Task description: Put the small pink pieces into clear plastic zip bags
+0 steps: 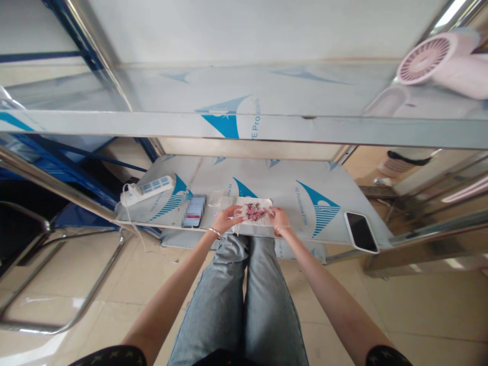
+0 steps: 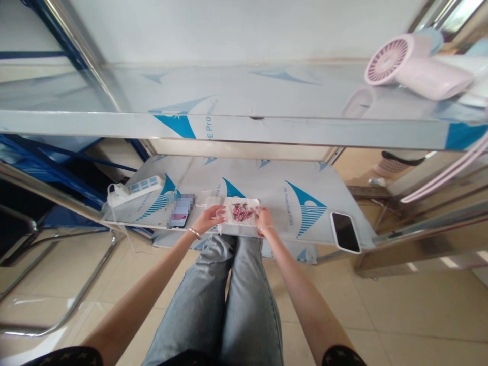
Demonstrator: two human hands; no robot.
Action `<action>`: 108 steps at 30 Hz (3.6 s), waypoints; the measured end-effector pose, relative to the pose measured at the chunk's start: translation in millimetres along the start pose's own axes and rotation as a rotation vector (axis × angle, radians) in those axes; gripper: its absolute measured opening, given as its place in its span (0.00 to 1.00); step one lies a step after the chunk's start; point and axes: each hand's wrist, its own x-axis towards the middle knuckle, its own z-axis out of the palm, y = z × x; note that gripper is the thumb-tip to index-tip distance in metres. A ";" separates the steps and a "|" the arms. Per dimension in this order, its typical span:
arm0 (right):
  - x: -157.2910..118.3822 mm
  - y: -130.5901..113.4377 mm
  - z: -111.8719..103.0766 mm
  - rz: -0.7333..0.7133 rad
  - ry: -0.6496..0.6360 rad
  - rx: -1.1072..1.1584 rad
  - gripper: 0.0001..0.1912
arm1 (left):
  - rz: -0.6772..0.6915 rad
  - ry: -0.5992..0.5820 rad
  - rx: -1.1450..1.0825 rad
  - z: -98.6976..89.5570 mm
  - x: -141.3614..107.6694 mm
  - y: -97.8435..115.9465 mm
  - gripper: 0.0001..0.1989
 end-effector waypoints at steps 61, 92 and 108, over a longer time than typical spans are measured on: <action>0.1 6.8 17.2 -0.001 0.143 0.132 0.04 | -0.021 -0.027 -0.119 8.1 13.1 -3.6 0.28; -7.0 -88.4 -45.0 -0.254 0.322 0.621 0.12 | -0.005 -0.045 -0.104 13.9 13.3 -12.6 0.28; -2.8 -55.0 -22.7 -0.257 0.110 0.297 0.06 | -0.019 -0.061 -0.177 12.3 16.2 -6.8 0.28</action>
